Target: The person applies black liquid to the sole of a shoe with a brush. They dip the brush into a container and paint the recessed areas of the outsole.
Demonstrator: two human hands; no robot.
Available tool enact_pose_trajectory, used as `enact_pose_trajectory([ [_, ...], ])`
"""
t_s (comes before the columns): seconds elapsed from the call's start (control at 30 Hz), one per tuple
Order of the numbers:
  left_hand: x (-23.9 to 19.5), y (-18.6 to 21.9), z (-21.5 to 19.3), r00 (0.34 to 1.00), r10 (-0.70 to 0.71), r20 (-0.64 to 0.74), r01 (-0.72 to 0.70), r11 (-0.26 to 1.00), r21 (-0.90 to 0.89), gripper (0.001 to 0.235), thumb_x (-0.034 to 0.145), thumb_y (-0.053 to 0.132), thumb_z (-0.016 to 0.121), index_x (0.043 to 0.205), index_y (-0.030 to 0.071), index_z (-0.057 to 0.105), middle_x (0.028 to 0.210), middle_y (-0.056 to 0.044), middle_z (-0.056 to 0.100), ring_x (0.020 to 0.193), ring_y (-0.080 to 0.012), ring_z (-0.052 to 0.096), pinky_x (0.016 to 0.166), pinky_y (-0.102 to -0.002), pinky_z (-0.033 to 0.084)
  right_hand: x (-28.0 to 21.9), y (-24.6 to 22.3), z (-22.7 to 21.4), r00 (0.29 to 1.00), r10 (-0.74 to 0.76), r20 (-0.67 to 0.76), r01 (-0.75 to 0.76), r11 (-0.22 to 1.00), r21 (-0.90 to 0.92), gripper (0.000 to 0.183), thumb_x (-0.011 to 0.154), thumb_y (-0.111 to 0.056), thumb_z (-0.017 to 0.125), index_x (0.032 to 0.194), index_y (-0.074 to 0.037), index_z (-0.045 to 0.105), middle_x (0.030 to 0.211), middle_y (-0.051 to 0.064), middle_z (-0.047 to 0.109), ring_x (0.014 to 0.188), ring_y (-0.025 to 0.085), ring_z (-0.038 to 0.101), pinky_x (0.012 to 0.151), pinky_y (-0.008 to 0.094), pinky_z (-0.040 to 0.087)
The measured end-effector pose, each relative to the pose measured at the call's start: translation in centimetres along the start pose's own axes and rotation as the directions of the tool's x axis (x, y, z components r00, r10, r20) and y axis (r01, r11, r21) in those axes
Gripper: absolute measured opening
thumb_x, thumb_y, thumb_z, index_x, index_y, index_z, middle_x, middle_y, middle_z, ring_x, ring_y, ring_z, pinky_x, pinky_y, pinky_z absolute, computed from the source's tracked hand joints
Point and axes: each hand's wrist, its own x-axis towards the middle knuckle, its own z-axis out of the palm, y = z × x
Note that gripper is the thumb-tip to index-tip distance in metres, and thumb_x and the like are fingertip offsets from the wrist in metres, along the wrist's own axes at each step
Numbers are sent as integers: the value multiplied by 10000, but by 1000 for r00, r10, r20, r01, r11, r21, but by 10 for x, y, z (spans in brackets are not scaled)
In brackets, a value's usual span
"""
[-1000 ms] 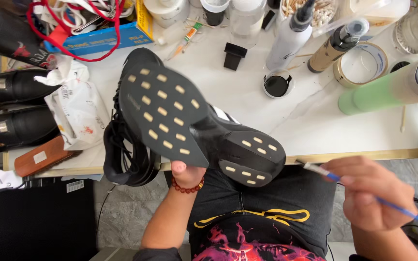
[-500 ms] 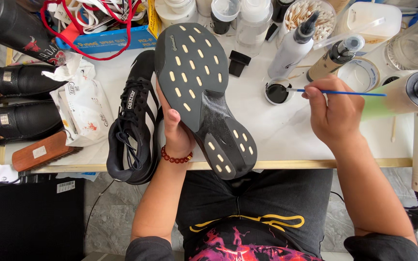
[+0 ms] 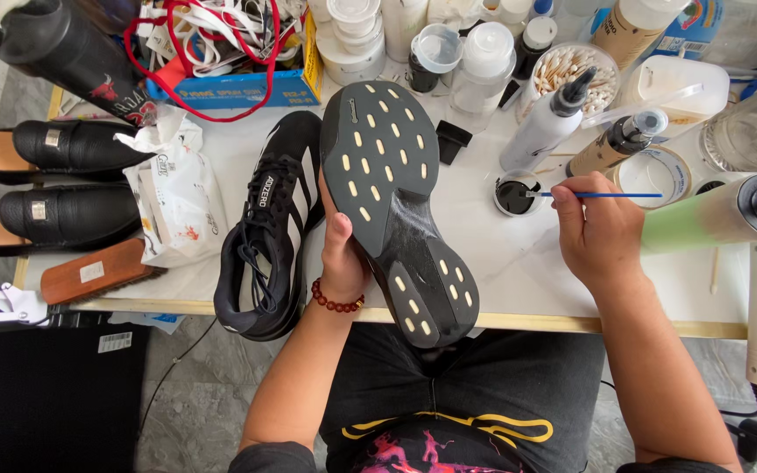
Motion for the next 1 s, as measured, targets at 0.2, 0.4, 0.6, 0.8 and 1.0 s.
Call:
enact_pose_trajectory([
  [0.2, -6, -15, -15, 998, -57, -1, 57, 995, -78, 875, 1013, 615, 593, 1624, 65, 295, 1497, -145, 492, 1385, -254, 500, 1158, -432, 438, 2, 0, 4, 999, -44, 23, 46, 996, -75, 136, 1096, -103, 685, 1004, -33, 612, 889, 118, 650, 777, 324, 630, 685, 414, 483],
  [0.4, -8, -20, -19, 997, -70, -20, 68, 996, -63, 837, 1001, 622, 571, 1582, 79, 313, 1432, -145, 517, 1310, -245, 539, 1109, -412, 464, 5, 1, 7, 995, -70, 71, 72, 997, -34, 121, 1087, -96, 679, 1016, -29, 607, 881, 128, 636, 791, 340, 626, 704, 435, 485],
  [0.6, -9, -27, -25, 994, -111, -20, 108, 989, -103, 839, 995, 629, 574, 1549, 32, 372, 1429, -155, 522, 1313, -251, 538, 1102, -408, 462, 6, -1, 7, 996, -49, 73, 51, 998, -36, 123, 1093, -102, 680, 1019, -29, 613, 875, 131, 637, 780, 339, 628, 702, 432, 490],
  [0.8, -11, -28, -29, 992, -129, 4, 128, 988, -86, 852, 1008, 647, 559, 1509, -30, 432, 1447, -164, 542, 1324, -254, 547, 1110, -410, 466, 4, 3, 5, 996, -65, 54, 70, 993, -95, 128, 1099, -97, 705, 1009, -41, 633, 900, 134, 649, 796, 343, 631, 709, 428, 482],
  [1.0, -14, -33, -37, 990, -129, -64, 125, 990, -70, 747, 1066, 591, 510, 1487, -26, 466, 1448, -145, 547, 1332, -238, 540, 1143, -399, 445, 4, 2, 4, 994, -46, 96, 50, 998, -46, 129, 1119, -94, 706, 1022, -33, 647, 872, 103, 665, 767, 280, 645, 688, 388, 493],
])
